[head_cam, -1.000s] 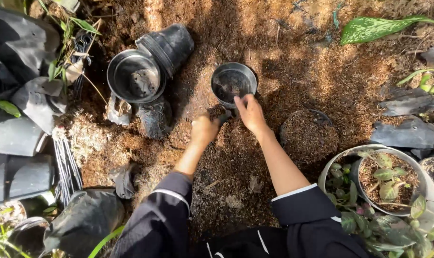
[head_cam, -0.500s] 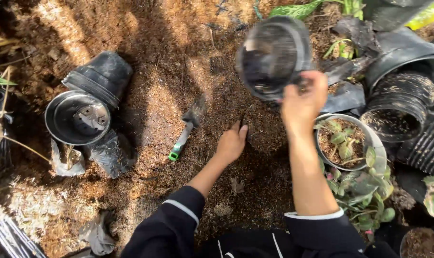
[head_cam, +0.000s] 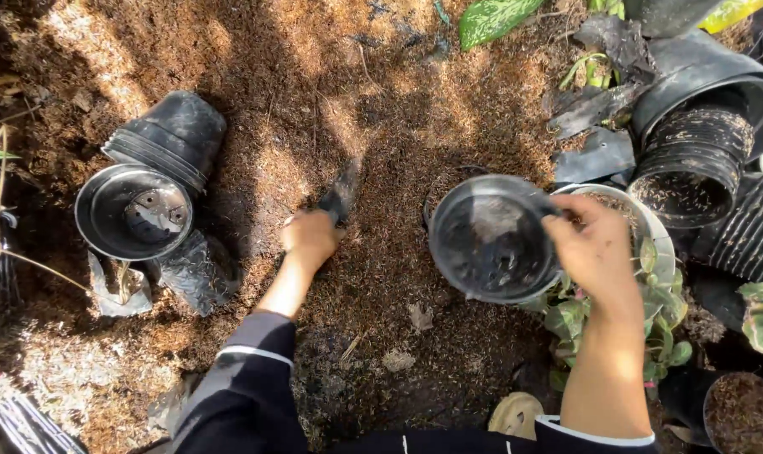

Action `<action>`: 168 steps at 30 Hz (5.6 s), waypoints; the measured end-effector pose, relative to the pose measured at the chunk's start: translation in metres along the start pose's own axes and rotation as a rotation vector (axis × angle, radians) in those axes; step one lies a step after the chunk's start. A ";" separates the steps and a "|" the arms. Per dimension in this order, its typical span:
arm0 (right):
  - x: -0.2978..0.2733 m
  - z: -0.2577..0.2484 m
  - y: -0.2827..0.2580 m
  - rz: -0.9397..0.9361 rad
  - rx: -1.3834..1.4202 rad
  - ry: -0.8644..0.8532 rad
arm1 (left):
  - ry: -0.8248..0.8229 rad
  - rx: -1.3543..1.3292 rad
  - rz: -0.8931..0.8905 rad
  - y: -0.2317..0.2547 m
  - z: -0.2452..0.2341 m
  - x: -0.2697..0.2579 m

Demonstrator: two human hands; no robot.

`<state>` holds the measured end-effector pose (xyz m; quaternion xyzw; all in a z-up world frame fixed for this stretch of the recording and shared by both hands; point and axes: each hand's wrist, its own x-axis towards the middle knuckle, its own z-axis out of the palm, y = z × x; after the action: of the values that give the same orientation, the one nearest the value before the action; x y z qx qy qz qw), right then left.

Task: Filling plastic nursery pots with a soil mixture using a hand trowel.

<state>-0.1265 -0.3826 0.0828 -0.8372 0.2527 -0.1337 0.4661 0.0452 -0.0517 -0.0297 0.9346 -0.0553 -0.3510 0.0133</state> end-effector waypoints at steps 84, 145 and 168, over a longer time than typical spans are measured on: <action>0.013 0.138 -0.028 -0.075 0.549 0.171 | 0.288 -0.610 0.097 0.029 0.082 0.161; -0.089 0.219 0.076 0.153 -0.280 -0.326 | 0.114 0.169 0.115 -0.119 -0.094 -0.012; -0.089 0.222 0.077 0.215 -0.122 -0.668 | 0.244 -0.803 0.446 0.023 0.103 0.190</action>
<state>-0.1218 -0.2095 -0.0985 -0.8298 0.1806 0.2125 0.4834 0.1169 -0.0944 -0.2302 0.8554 -0.1127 -0.2208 0.4548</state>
